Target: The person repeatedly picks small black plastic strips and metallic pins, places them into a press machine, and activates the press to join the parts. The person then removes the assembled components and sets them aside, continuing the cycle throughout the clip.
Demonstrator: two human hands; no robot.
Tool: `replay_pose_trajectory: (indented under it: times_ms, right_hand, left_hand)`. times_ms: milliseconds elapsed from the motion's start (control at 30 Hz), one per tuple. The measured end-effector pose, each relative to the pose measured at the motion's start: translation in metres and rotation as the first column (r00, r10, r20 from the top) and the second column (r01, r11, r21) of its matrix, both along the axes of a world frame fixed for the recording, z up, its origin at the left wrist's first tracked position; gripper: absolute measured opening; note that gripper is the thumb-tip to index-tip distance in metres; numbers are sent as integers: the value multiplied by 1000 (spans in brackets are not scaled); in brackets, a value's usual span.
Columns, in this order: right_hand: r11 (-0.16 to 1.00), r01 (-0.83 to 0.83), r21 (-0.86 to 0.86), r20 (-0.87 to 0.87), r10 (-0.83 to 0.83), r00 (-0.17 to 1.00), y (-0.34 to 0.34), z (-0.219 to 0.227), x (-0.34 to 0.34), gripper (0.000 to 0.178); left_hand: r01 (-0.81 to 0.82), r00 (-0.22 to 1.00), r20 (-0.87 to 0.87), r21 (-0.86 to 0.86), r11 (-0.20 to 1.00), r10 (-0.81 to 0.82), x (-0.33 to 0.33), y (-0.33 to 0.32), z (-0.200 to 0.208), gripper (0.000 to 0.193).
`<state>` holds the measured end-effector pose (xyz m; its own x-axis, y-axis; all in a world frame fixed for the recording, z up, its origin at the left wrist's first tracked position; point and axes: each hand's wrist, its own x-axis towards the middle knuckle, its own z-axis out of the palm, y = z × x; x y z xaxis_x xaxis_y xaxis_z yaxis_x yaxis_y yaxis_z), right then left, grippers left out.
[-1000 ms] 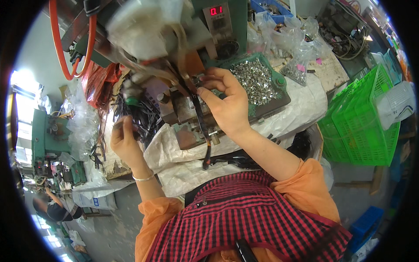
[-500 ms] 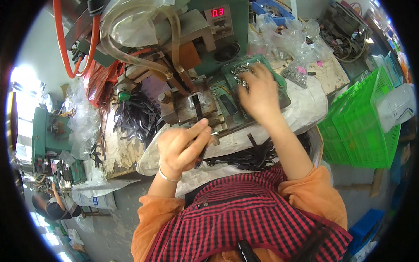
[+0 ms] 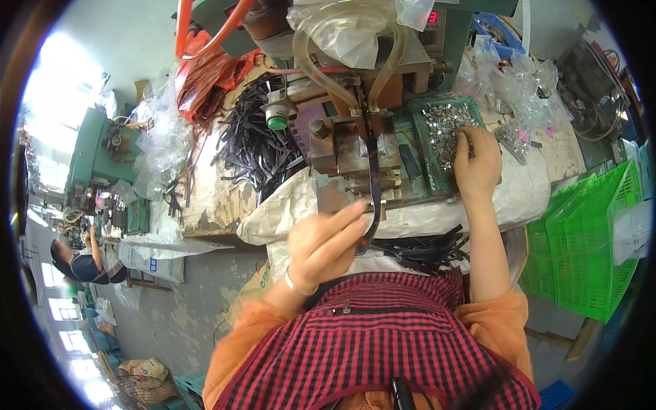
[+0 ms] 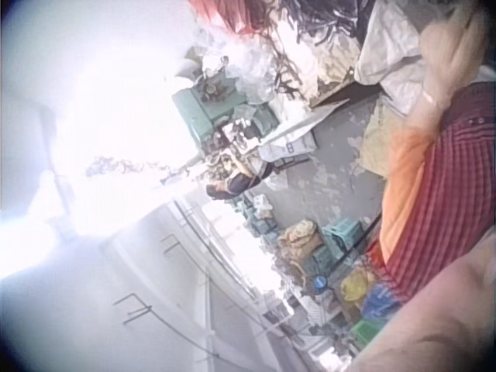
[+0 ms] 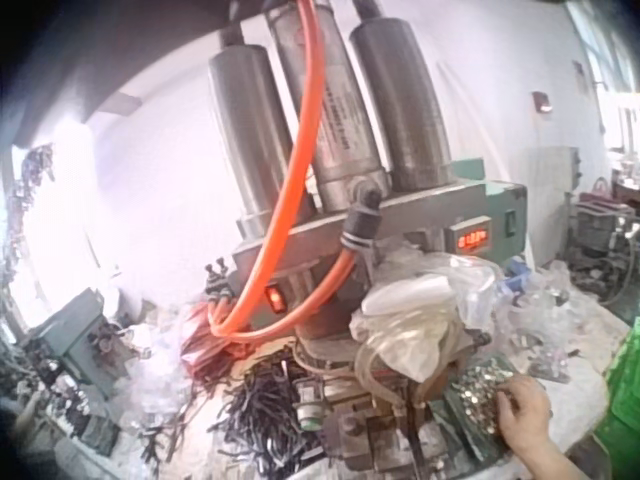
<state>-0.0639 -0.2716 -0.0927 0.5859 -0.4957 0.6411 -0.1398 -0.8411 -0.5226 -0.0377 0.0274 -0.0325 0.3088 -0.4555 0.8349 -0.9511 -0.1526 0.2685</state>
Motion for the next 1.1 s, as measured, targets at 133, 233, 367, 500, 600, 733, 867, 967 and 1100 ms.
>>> replay_pose_trajectory:
  times_ms: [133, 233, 367, 500, 600, 733, 867, 967, 1100]
  right_hand:
    - [984, -62, 165, 72, 51, 996, 2, -5, -11, 15]
    - [956, -131, 261, 126, 101, 987, 8, 6, -2, 18]
    - [914, -184, 361, 129, 147, 981, 33, 21, 22, 19]
    - [887, -188, 422, 129, 146, 981, 35, 19, 17, 17]
    - [937, -77, 342, 113, 40, 993, 11, 1, -15, 16]
    - [969, 100, 226, 62, -117, 991, -21, -14, -71, 16]
    - [901, 32, 434, 60, -64, 996, -7, 3, -74, 17]
    - [833, -254, 491, 157, 202, 967, 38, 48, -44, 16]
    - [794, -449, 409, 272, 364, 891, 77, 72, 17, 20]
  left_hand:
    - [-534, 846, -6, -11, 846, 534, -15, 75, 22, 32]
    - [-688, 720, 82, -52, 724, 690, 40, 82, 47, 23]
    - [-582, 794, 59, 360, 729, 604, 115, 79, -1, 17]
    - [-592, 667, 12, 616, 520, 745, 161, 94, -100, 16]
    - [-648, 699, -148, 284, 707, 700, 155, 90, -84, 12]
    - [-526, 599, -801, -420, 739, -30, 138, 86, -26, 23]
    - [-445, 473, -879, -299, 844, -62, 116, 108, -18, 25]
    - [-297, 351, -898, -374, 879, -264, 107, 86, -9, 30]
    - [-453, 465, -835, 61, 890, 294, 120, 69, -40, 33]
